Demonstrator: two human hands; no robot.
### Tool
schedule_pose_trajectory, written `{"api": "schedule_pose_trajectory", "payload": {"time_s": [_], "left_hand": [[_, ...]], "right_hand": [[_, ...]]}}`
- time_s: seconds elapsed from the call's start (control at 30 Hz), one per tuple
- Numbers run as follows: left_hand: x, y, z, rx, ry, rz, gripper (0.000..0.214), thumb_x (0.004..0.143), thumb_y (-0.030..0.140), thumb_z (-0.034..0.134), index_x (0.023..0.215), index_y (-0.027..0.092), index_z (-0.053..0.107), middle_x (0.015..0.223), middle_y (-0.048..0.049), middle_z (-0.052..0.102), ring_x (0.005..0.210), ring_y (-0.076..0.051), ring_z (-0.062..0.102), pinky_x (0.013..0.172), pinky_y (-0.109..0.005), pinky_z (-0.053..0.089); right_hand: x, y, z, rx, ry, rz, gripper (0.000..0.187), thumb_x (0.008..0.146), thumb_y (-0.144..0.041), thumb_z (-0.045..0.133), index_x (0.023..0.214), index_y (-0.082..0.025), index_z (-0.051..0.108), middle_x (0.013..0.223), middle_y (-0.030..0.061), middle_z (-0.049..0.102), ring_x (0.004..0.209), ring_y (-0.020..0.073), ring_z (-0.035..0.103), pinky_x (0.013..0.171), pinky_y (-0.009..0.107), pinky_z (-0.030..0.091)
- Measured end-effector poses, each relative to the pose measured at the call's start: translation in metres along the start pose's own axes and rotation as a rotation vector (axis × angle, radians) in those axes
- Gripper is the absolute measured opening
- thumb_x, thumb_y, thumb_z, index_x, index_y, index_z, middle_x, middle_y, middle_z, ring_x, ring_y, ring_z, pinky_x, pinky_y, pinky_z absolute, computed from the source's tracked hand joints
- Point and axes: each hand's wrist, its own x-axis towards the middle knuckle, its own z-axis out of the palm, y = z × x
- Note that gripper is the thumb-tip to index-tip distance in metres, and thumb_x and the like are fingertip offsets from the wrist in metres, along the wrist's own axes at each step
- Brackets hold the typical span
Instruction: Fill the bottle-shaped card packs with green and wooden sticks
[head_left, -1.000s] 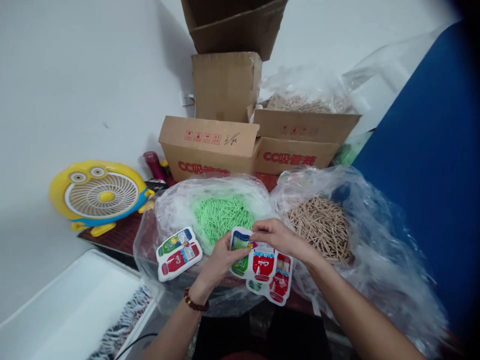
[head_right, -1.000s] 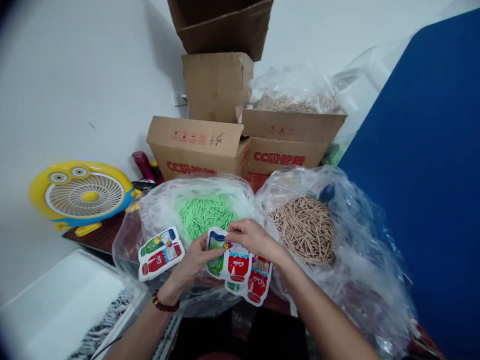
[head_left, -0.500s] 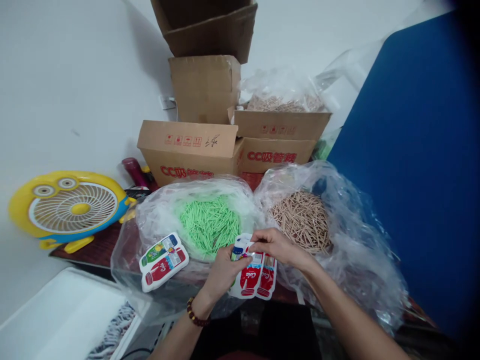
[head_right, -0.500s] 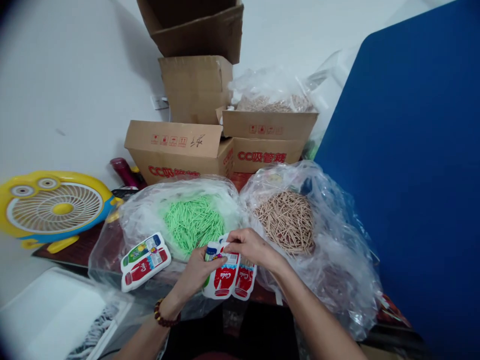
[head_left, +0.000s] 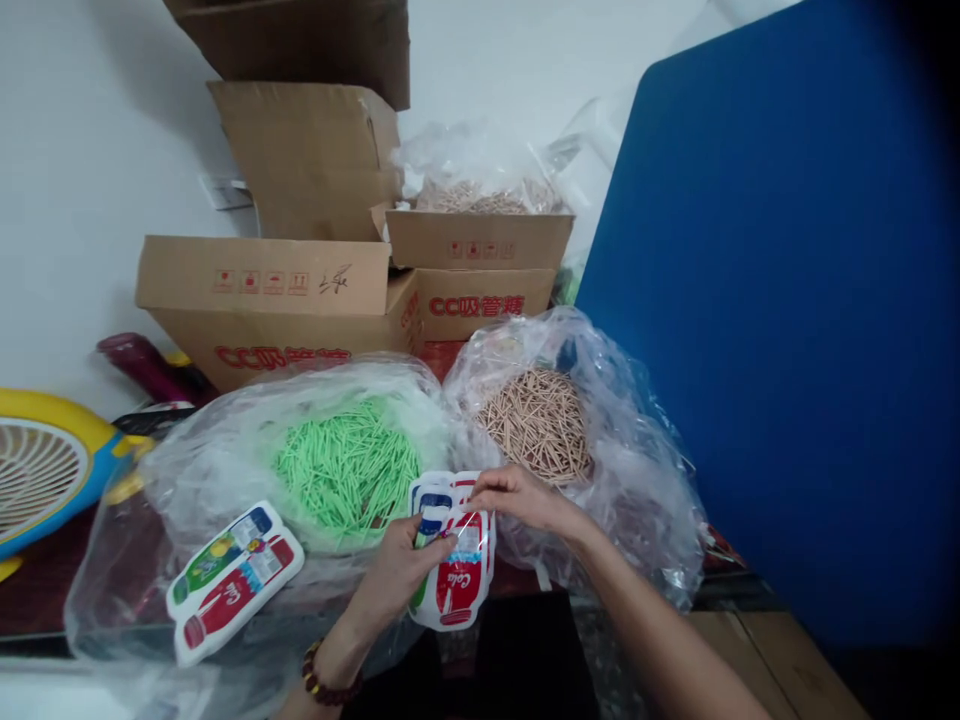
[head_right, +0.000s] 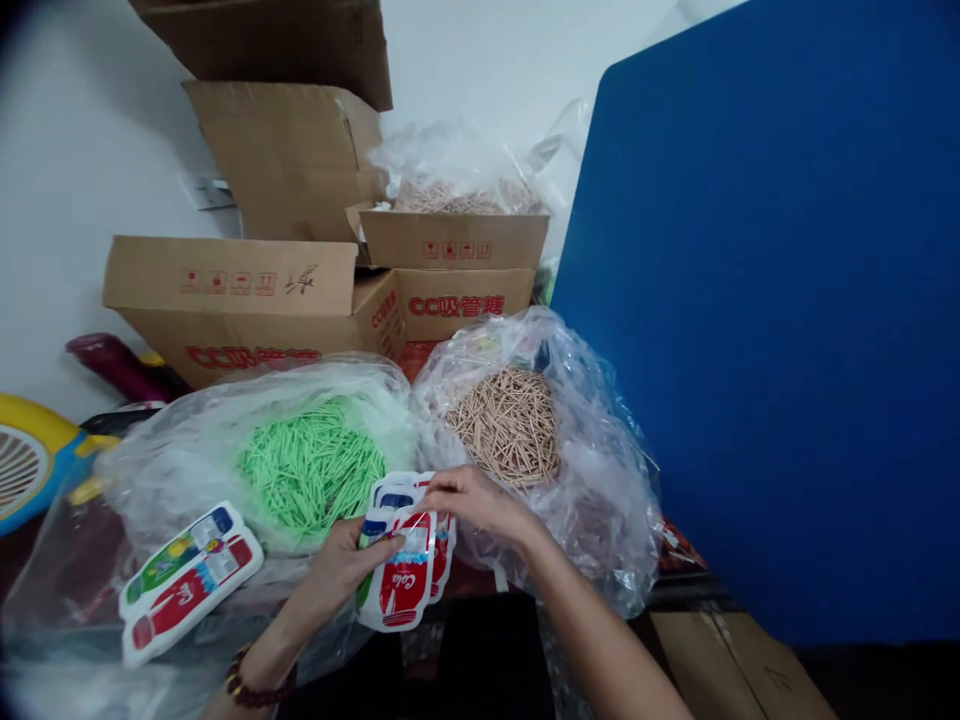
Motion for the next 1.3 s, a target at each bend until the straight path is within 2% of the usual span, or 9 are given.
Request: {"api": "schedule_pose_trajectory", "payload": {"time_s": [0.03, 0.1, 0.13, 0.23, 0.37, 0.57, 0.8, 1.07, 1.3], "left_hand": [[0.0, 0.001, -0.001, -0.001, -0.006, -0.01, 0.018, 0.073, 0.03, 0.07, 0.078, 0.012, 0.071, 0.074, -0.0045, 0.072, 0.065, -0.018, 0.062, 0.065, -0.027, 0.048], [-0.001, 0.003, -0.002, 0.002, 0.002, -0.034, 0.019, 0.072, 0.031, 0.072, 0.075, 0.012, 0.071, 0.072, -0.0046, 0.072, 0.063, -0.018, 0.062, 0.063, -0.026, 0.047], [-0.002, 0.004, -0.003, 0.003, 0.011, -0.047, 0.019, 0.071, 0.031, 0.072, 0.074, 0.012, 0.071, 0.071, -0.0045, 0.072, 0.063, -0.018, 0.062, 0.062, -0.026, 0.047], [-0.001, 0.003, -0.001, -0.008, 0.046, -0.073, 0.02, 0.069, 0.032, 0.074, 0.072, 0.013, 0.071, 0.069, -0.0044, 0.072, 0.062, -0.019, 0.063, 0.062, -0.027, 0.048], [0.0, -0.002, -0.001, -0.049, 0.065, -0.081, 0.022, 0.069, 0.033, 0.075, 0.078, 0.013, 0.071, 0.074, -0.0044, 0.073, 0.065, -0.02, 0.065, 0.064, -0.028, 0.05], [-0.001, -0.011, -0.013, -0.078, 0.092, -0.127, 0.027, 0.069, 0.035, 0.075, 0.083, 0.012, 0.07, 0.076, -0.0063, 0.075, 0.066, -0.022, 0.067, 0.063, -0.029, 0.052], [-0.004, -0.012, -0.022, -0.125, 0.103, -0.124, 0.029, 0.068, 0.037, 0.076, 0.085, 0.014, 0.071, 0.076, -0.0049, 0.075, 0.067, -0.023, 0.068, 0.066, -0.03, 0.052], [-0.002, -0.015, -0.021, -0.133, 0.13, -0.138, 0.029, 0.067, 0.036, 0.076, 0.083, 0.013, 0.071, 0.073, -0.0053, 0.074, 0.065, -0.023, 0.068, 0.064, -0.031, 0.052], [-0.004, -0.016, -0.02, -0.132, 0.112, -0.137, 0.03, 0.07, 0.035, 0.075, 0.089, 0.013, 0.069, 0.078, -0.0064, 0.075, 0.07, -0.024, 0.068, 0.068, -0.033, 0.053]], "right_hand": [[-0.001, 0.009, -0.012, -0.102, 0.077, 0.053, 0.032, 0.087, -0.044, 0.054, 0.087, -0.016, 0.069, 0.072, -0.0006, 0.066, 0.066, 0.0123, 0.058, 0.061, 0.021, 0.042], [-0.004, 0.027, -0.037, -0.499, 0.333, 0.322, 0.031, 0.09, -0.041, 0.048, 0.086, -0.019, 0.069, 0.075, 0.0001, 0.067, 0.071, 0.0136, 0.06, 0.065, 0.022, 0.043], [-0.005, 0.036, -0.049, -0.587, 0.403, 0.407, 0.03, 0.091, -0.038, 0.046, 0.09, -0.019, 0.069, 0.083, 0.0032, 0.068, 0.078, 0.0159, 0.061, 0.069, 0.025, 0.043], [-0.006, 0.059, -0.073, -0.742, 0.51, 0.574, 0.03, 0.091, -0.029, 0.042, 0.098, -0.015, 0.068, 0.099, 0.0131, 0.067, 0.092, 0.0221, 0.061, 0.078, 0.031, 0.043], [0.001, 0.075, -0.072, -0.897, 0.539, 0.678, 0.029, 0.087, -0.026, 0.049, 0.105, -0.012, 0.067, 0.113, 0.0193, 0.06, 0.104, 0.0277, 0.056, 0.084, 0.036, 0.041], [0.008, 0.084, -0.063, -1.036, 0.542, 0.694, 0.032, 0.085, -0.025, 0.049, 0.107, -0.011, 0.067, 0.121, 0.0214, 0.052, 0.114, 0.0351, 0.045, 0.091, 0.045, 0.034], [0.004, 0.092, -0.064, -1.037, 0.486, 0.68, 0.032, 0.089, -0.019, 0.04, 0.103, -0.012, 0.067, 0.118, 0.0211, 0.055, 0.113, 0.0331, 0.044, 0.088, 0.043, 0.032], [-0.003, 0.099, -0.071, -0.847, 0.508, 0.559, 0.026, 0.091, -0.022, 0.037, 0.101, -0.014, 0.059, 0.107, 0.0143, 0.062, 0.105, 0.0279, 0.051, 0.086, 0.039, 0.03], [-0.002, 0.102, -0.066, -0.508, 0.602, 0.396, 0.023, 0.09, -0.029, 0.034, 0.098, -0.018, 0.052, 0.097, 0.0095, 0.064, 0.099, 0.0233, 0.054, 0.088, 0.037, 0.033]]}}
